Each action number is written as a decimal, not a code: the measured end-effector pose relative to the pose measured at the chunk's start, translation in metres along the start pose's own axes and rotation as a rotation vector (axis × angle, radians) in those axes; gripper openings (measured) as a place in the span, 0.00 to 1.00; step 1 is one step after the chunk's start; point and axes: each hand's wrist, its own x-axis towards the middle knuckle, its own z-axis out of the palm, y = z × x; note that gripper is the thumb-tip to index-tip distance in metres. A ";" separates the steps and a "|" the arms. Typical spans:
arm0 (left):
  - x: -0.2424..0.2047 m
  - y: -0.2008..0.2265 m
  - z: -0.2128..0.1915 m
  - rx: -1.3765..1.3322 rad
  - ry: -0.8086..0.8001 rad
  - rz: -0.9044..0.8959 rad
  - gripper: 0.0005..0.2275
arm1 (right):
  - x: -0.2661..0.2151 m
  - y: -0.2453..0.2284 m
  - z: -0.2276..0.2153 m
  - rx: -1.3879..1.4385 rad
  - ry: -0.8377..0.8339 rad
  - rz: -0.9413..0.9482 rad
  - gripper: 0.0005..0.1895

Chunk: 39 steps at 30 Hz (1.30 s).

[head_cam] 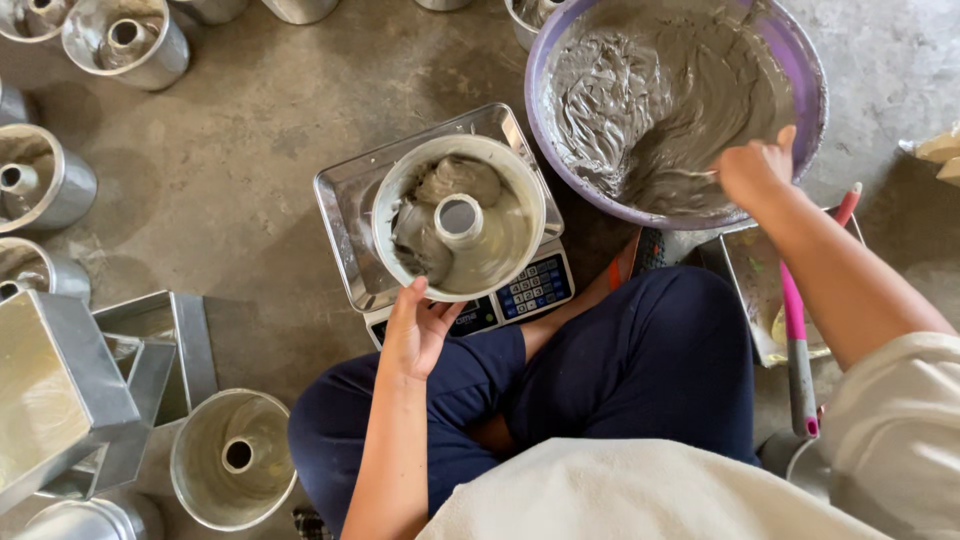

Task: The person scoops a grey paste from a large purple bowl and fills metal molds placed on a digital scale. They repeat this process for multiple molds, ensuring each is filled to a specific weight.

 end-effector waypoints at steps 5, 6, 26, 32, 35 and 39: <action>-0.002 -0.001 -0.009 -0.029 0.108 -0.027 0.28 | 0.009 -0.053 -0.011 0.548 -0.332 0.146 0.13; 0.001 -0.003 -0.009 -0.035 0.132 -0.040 0.27 | 0.012 -0.059 -0.015 0.666 -0.377 0.219 0.15; 0.016 -0.058 0.031 0.007 0.168 0.010 0.26 | -0.134 -0.174 -0.315 0.025 1.018 -0.472 0.04; -0.002 -0.037 0.028 -0.040 0.130 0.053 0.26 | -0.123 -0.178 -0.323 0.059 1.143 -0.571 0.06; 0.000 -0.027 0.019 -0.097 0.080 0.035 0.24 | -0.108 -0.194 -0.301 -0.001 1.172 -0.618 0.08; 0.029 -0.013 -0.009 -0.077 0.229 -0.061 0.21 | -0.094 -0.227 -0.261 0.300 0.984 -0.551 0.03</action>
